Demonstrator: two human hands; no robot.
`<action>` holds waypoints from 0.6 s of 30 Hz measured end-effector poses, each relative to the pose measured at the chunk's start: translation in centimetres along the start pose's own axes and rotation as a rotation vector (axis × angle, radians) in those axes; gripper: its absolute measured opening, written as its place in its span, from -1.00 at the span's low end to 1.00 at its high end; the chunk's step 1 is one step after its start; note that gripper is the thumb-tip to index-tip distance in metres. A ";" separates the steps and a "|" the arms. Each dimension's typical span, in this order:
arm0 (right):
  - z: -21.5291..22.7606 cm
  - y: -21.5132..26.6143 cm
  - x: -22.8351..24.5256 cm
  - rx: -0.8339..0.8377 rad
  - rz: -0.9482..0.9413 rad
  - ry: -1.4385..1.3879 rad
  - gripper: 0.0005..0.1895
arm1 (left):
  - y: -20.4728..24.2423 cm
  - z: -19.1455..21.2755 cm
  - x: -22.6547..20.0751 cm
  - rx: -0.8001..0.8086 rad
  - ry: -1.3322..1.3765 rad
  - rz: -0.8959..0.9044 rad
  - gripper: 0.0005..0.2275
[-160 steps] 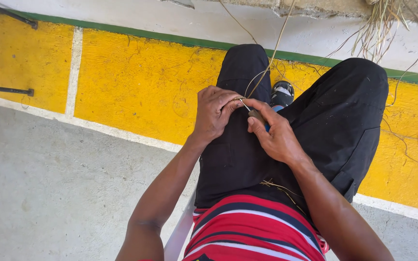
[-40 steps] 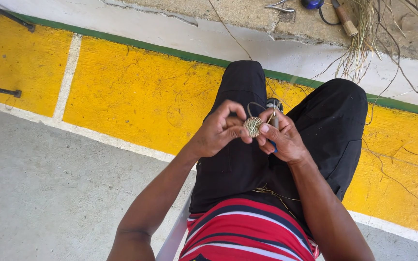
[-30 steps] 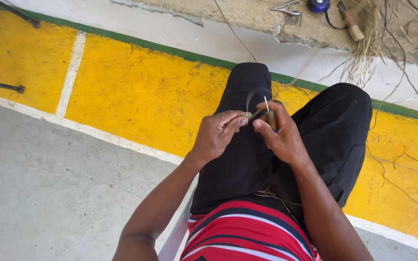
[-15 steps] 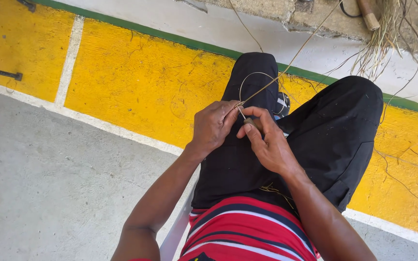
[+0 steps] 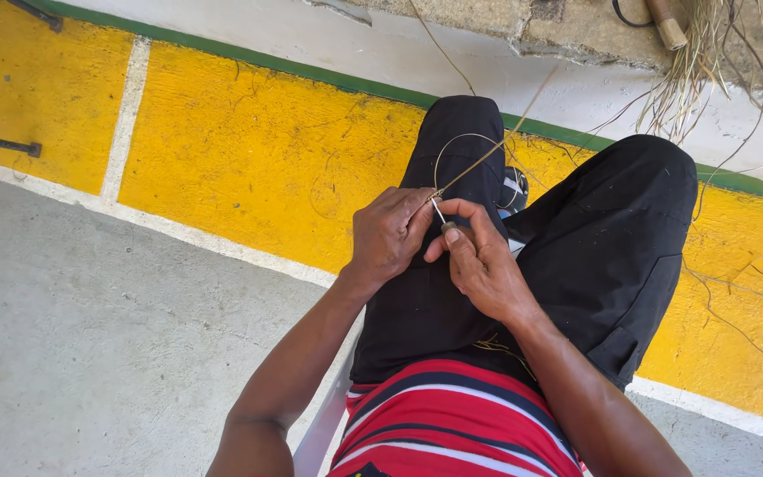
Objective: The person is weaving a small, circular object using thin plant-based fibers.
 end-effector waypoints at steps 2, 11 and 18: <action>-0.1 0.0 0.2 0.009 -0.016 -0.002 -0.63 | 0.1 -0.1 0.0 -0.002 -0.016 0.021 -0.84; 0.8 0.2 -0.6 0.002 0.013 0.126 -0.66 | -0.1 0.7 0.6 0.102 -0.022 -0.150 -0.76; 0.3 -0.4 0.2 0.030 -0.056 -0.008 -0.69 | -0.1 0.9 0.5 0.130 -0.027 -0.216 -0.75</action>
Point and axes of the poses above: each hand's wrist, its own y-axis away from the middle knuckle, its own z-axis out of the back of the hand, x = y × z, the point moved 3 cm from there along -y, towards the middle knuckle, and after that the axes turned 9 degrees about -z, right-handed, at the moved point
